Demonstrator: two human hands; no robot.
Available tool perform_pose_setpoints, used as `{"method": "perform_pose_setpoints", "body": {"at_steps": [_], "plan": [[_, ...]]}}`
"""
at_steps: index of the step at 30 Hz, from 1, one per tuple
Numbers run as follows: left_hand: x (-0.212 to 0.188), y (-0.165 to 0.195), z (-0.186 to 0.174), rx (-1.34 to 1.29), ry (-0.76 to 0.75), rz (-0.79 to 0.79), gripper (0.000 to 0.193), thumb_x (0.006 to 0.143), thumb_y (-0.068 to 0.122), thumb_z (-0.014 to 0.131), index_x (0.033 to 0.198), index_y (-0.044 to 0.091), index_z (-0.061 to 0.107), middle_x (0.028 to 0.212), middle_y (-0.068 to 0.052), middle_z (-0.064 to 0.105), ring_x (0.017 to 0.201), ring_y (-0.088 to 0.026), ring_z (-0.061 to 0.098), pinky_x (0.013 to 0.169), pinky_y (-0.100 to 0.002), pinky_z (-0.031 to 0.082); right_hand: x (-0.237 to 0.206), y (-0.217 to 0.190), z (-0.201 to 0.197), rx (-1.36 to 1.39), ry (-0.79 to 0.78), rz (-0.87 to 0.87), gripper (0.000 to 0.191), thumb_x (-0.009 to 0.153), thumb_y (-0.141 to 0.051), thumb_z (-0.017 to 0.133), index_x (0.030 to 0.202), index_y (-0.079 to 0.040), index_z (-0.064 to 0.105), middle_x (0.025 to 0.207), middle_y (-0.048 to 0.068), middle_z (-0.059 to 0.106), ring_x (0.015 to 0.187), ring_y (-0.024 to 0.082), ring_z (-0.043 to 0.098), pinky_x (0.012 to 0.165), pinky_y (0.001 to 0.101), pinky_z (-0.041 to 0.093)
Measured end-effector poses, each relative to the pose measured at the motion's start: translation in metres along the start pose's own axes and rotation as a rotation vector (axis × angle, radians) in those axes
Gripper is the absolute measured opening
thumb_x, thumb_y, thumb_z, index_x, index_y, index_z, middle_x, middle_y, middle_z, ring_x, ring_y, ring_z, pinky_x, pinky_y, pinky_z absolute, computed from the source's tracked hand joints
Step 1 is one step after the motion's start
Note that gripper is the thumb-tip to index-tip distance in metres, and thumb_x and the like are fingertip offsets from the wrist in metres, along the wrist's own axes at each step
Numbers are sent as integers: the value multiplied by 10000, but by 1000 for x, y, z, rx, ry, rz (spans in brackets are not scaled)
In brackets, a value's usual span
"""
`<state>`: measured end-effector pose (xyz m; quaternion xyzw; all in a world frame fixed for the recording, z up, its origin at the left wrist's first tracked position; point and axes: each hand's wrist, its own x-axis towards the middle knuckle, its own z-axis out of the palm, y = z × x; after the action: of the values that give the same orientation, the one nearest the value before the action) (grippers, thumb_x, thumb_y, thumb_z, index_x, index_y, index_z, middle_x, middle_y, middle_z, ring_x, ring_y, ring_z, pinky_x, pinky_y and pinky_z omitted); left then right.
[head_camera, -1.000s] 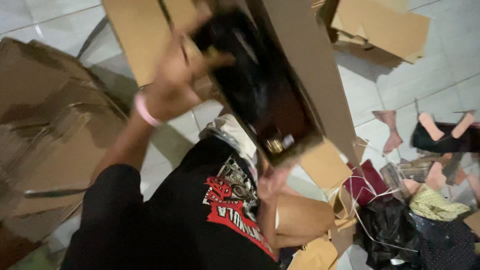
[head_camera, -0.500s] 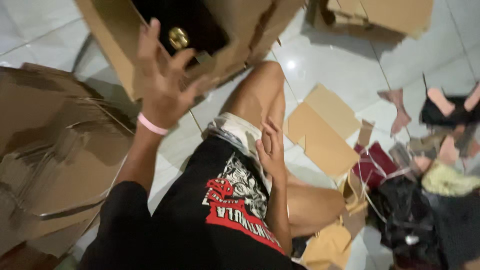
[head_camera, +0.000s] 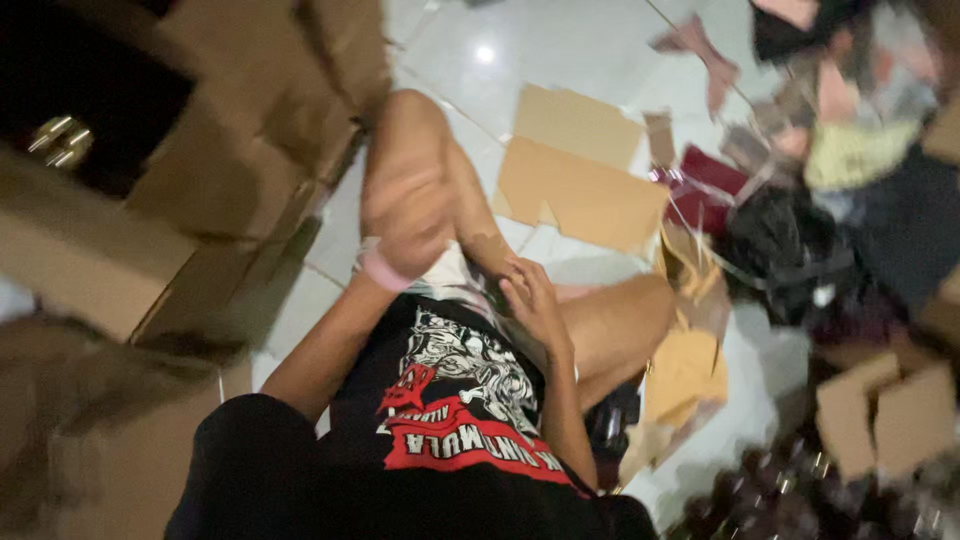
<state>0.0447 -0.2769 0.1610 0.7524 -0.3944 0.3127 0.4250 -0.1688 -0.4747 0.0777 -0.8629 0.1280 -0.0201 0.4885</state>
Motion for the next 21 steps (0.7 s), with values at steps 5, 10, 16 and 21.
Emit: {"method": "perform_pose_setpoints", "body": {"at_steps": [5,10,16,21], "plan": [[-38,-19,199,-121,-939,204,440,879,149,593,1306,218,677,1519,-205,437,1330,-402,489,1010,-527,443,-23,27,-14,-64,42,144,386,964,-198,690,1319,-78,596,1253,169,629,1123,294,680,955,372,556],[-65,-21,259,-42,-1265,509,212,953,317,582,1100,229,708,1460,-139,490,1371,-341,475,1101,-510,413,-30,23,-17,-103,220,104,394,953,-154,708,1324,-69,608,1250,187,642,1134,347,651,977,408,536],[-41,-24,249,-237,-971,665,248,804,249,715,1025,150,666,1313,-105,573,1320,-308,528,1128,-518,414,-4,7,-26,-141,245,173,491,921,-196,693,1369,-46,558,1324,220,574,1173,398,601,982,422,523],[-15,-10,196,-388,-676,625,396,805,183,853,1139,143,645,1376,-83,595,1349,-287,567,1166,-446,471,15,-3,-80,-946,364,74,538,763,-321,713,1251,-101,650,1381,230,549,1216,399,573,1041,503,401]]}}
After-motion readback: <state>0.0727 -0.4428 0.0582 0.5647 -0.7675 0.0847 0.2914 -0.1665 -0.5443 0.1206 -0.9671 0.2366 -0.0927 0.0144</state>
